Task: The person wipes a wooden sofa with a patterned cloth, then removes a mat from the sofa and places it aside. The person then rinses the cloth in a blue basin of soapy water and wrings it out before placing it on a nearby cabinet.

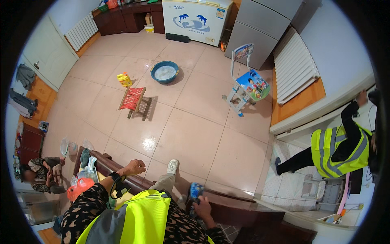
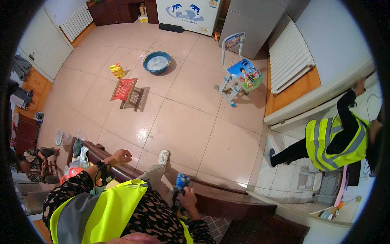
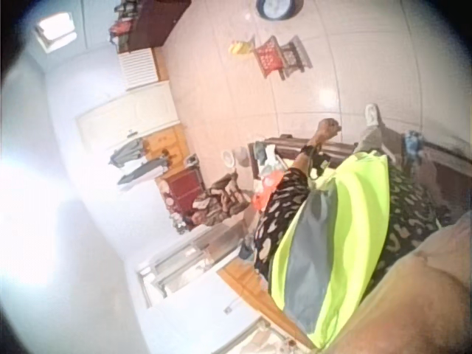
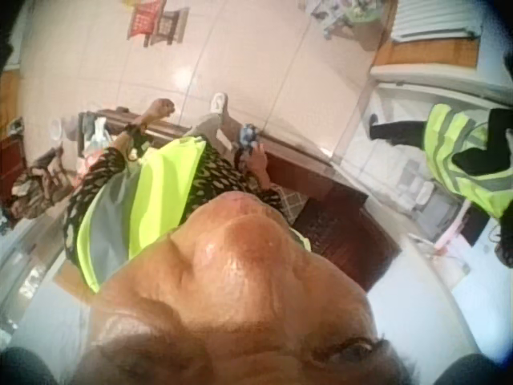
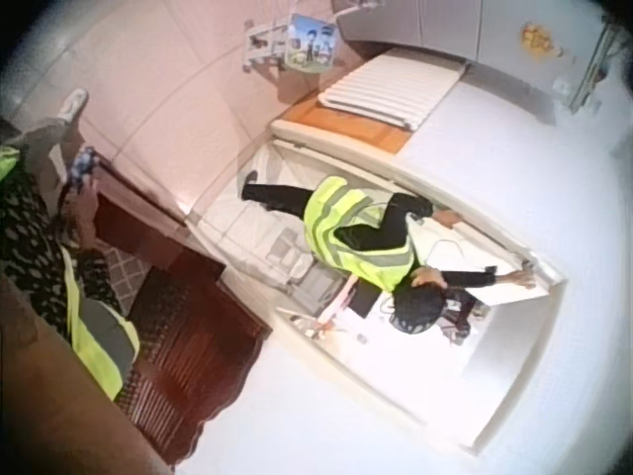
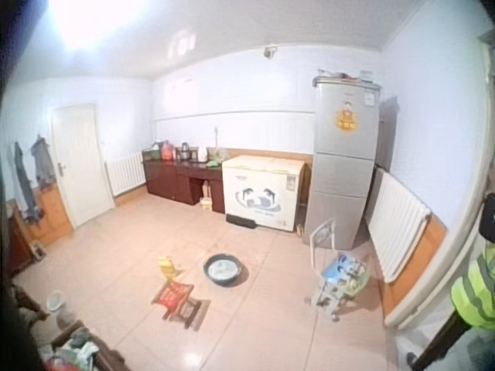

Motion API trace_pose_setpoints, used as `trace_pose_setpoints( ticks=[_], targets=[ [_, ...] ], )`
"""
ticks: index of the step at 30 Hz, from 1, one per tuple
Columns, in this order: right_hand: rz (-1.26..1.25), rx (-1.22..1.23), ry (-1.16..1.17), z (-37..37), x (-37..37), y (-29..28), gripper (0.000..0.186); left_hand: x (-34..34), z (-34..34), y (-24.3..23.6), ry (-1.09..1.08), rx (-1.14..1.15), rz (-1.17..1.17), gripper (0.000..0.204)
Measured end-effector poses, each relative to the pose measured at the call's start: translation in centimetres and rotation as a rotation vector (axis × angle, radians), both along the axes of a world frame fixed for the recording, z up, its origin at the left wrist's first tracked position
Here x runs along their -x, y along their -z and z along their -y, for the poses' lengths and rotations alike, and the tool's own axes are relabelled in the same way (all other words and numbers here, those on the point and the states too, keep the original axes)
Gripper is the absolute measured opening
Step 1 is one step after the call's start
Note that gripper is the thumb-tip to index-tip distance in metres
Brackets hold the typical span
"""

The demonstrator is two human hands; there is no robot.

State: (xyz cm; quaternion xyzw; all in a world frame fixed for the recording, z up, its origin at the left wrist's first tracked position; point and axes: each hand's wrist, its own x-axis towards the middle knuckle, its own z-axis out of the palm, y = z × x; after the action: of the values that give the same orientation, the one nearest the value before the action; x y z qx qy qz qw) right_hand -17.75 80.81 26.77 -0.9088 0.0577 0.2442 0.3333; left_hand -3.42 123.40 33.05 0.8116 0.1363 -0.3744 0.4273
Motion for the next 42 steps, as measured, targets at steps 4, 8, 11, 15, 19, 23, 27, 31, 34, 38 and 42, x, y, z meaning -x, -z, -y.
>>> trace_pose_setpoints(
  ticks=[4,8,11,15,19,23,27,31,34,38,42],
  targets=[
    [-0.009,-0.175,-0.093,-2.8,-7.7,0.4,0.048,-5.9,-2.6,0.3,0.050,-0.071,0.043,0.036],
    [-0.067,-0.178,-0.045,-3.1,-16.8,-0.4,0.044,-9.4,-5.9,-0.5,-0.061,-0.104,0.015,0.035],
    [-0.093,-0.257,0.110,-2.4,-22.7,-0.9,0.042,-11.5,-8.4,-0.8,-0.106,-0.165,-0.024,0.033],
    [-0.034,-0.417,0.414,-1.4,-28.7,-0.8,0.033,-13.7,-9.9,-0.6,-0.188,-0.107,0.001,0.032],
    [-0.175,-0.805,0.668,-0.9,-34.9,-0.3,0.026,-16.8,-10.4,-0.3,-0.291,-0.086,-0.001,0.032],
    [-0.262,-0.902,0.739,-1.2,-44.3,0.1,0.028,-23.5,-10.2,-0.4,-0.369,-0.070,0.000,0.032],
    [-0.193,-0.910,0.668,-3.0,-55.8,0.0,0.029,-31.4,-9.2,-1.9,-0.469,-0.051,0.009,0.033],
    [-0.260,-0.681,0.608,-6.8,-67.5,-0.8,0.034,-39.6,-9.1,-3.9,-0.488,-0.022,0.009,0.036],
    [-0.378,-0.749,0.441,-10.3,-75.4,-1.7,0.039,-44.5,-9.2,-4.1,-0.599,0.053,0.033,0.035],
    [-0.375,-0.745,0.226,-15.9,-84.2,-2.0,0.041,-47.8,-9.9,-3.1,-0.757,0.080,0.035,0.035],
    [-0.450,-0.747,0.107,-21.7,-90.4,-1.0,0.037,-49.8,-13.0,-1.7,-0.838,0.080,-0.045,0.035]
  ],
)
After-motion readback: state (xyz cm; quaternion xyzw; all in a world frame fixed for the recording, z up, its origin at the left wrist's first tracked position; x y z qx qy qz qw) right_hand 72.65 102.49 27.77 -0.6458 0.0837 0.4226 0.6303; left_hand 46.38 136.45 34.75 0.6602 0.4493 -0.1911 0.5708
